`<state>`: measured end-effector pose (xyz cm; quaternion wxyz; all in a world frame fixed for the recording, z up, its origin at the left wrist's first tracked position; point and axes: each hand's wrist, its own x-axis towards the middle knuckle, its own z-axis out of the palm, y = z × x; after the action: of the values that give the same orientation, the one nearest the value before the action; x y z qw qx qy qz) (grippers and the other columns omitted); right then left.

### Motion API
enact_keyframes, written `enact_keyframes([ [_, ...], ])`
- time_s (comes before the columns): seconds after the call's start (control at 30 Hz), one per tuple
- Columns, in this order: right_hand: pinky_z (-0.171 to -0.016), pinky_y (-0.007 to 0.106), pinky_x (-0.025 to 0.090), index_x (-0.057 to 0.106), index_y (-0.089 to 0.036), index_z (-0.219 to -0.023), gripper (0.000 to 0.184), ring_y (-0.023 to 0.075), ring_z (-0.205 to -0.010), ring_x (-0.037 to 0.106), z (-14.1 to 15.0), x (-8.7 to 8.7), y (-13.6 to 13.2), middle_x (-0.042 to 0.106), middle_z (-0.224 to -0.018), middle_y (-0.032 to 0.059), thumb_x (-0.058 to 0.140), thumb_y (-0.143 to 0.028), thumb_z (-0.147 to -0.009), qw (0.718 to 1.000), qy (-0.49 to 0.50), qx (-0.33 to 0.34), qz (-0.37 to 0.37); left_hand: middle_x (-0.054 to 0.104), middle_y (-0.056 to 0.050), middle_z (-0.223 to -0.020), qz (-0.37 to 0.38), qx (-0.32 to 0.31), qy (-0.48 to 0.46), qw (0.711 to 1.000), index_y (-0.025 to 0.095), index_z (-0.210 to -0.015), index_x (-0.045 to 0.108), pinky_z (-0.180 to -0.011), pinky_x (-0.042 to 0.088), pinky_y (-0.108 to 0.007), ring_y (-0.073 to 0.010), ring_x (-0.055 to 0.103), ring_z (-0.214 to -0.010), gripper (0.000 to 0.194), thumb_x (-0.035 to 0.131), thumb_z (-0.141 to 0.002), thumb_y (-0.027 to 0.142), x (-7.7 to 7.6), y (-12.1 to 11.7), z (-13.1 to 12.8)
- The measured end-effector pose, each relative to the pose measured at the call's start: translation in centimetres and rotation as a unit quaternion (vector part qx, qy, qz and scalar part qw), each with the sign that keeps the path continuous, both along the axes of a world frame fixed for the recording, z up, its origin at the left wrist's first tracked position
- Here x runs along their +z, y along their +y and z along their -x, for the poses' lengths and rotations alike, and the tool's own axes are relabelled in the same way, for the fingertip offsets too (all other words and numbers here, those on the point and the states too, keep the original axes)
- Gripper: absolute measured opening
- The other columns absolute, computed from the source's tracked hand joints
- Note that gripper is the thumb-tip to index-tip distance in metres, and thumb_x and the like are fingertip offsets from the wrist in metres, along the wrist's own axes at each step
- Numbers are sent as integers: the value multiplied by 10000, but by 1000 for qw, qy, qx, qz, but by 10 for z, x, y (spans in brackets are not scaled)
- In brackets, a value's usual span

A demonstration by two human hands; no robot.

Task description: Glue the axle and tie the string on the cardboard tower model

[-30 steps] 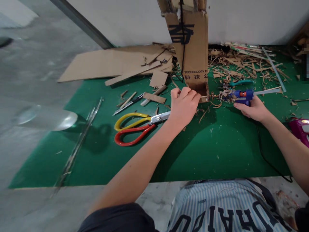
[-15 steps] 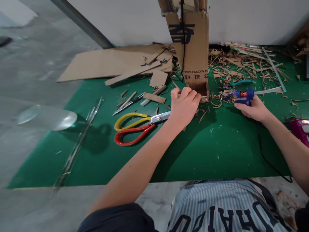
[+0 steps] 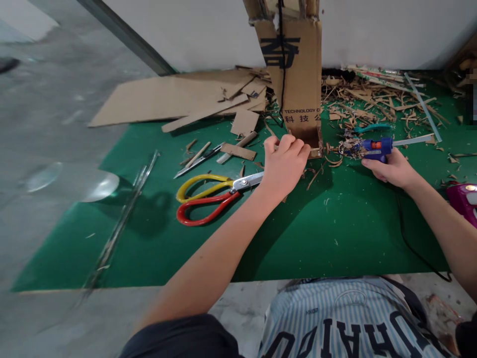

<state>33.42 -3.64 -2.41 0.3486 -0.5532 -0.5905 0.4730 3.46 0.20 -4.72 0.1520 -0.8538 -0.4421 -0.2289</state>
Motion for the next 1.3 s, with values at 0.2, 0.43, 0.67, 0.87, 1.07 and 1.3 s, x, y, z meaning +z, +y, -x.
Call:
enact_keyframes([
  [0.2, -366, 280, 274, 536, -253, -683, 565, 94, -353, 354, 0, -1, 0, 417, -406, -68, 848, -723, -715, 1000, 1, 0, 2, 701, -79, -997, 32, 10, -26, 999, 283, -1050, 695, -1010, 388, -546, -283, 549, -1162, 307, 418, -1068, 150, -1, 1, -1],
  [0.43, -377, 289, 286, 586, -247, -696, 527, 99, -365, 363, -3, -4, 0, 434, -421, -58, 823, -714, -757, 1000, -12, -2, -15, 733, -88, -985, 46, 3, -28, 999, 285, -983, 720, -993, 402, -600, -311, 564, -1176, 297, 453, -1067, 188, 3, 2, -1],
  [0.67, -374, 292, 287, 548, -260, -676, 545, 107, -367, 364, 0, 0, 0, 415, -412, -53, 836, -719, -737, 1000, -12, 5, -12, 730, -88, -945, 51, -7, -49, 997, 295, -1003, 744, -1006, 388, -617, -325, 555, -1191, 335, 436, -1071, 184, 1, 2, -1],
  [0.87, -376, 292, 293, 564, -250, -706, 532, 111, -375, 384, -1, 1, 0, 431, -437, -47, 825, -710, -757, 1000, -20, 5, -4, 729, -69, -965, 34, 2, -41, 999, 311, -1034, 737, -1015, 404, -590, -295, 568, -1196, 316, 460, -1065, 160, -2, 3, -1],
  [1.07, -368, 277, 278, 531, -251, -669, 556, 99, -351, 365, 1, 3, -1, 417, -394, -63, 837, -710, -739, 1000, -12, 8, -1, 735, -59, -955, 17, -4, -40, 999, 325, -1040, 722, -994, 408, -576, -294, 571, -1178, 315, 460, -1058, 151, -3, 3, 0],
  [1.3, -366, 279, 280, 538, -251, -659, 541, 97, -347, 363, 0, 0, 0, 426, -395, -58, 832, -694, -754, 1000, -8, 8, -8, 747, -61, -962, 2, -13, -45, 999, 349, -1086, 727, -987, 385, -576, -305, 554, -1163, 346, 465, -1037, 128, -1, 1, -2],
])
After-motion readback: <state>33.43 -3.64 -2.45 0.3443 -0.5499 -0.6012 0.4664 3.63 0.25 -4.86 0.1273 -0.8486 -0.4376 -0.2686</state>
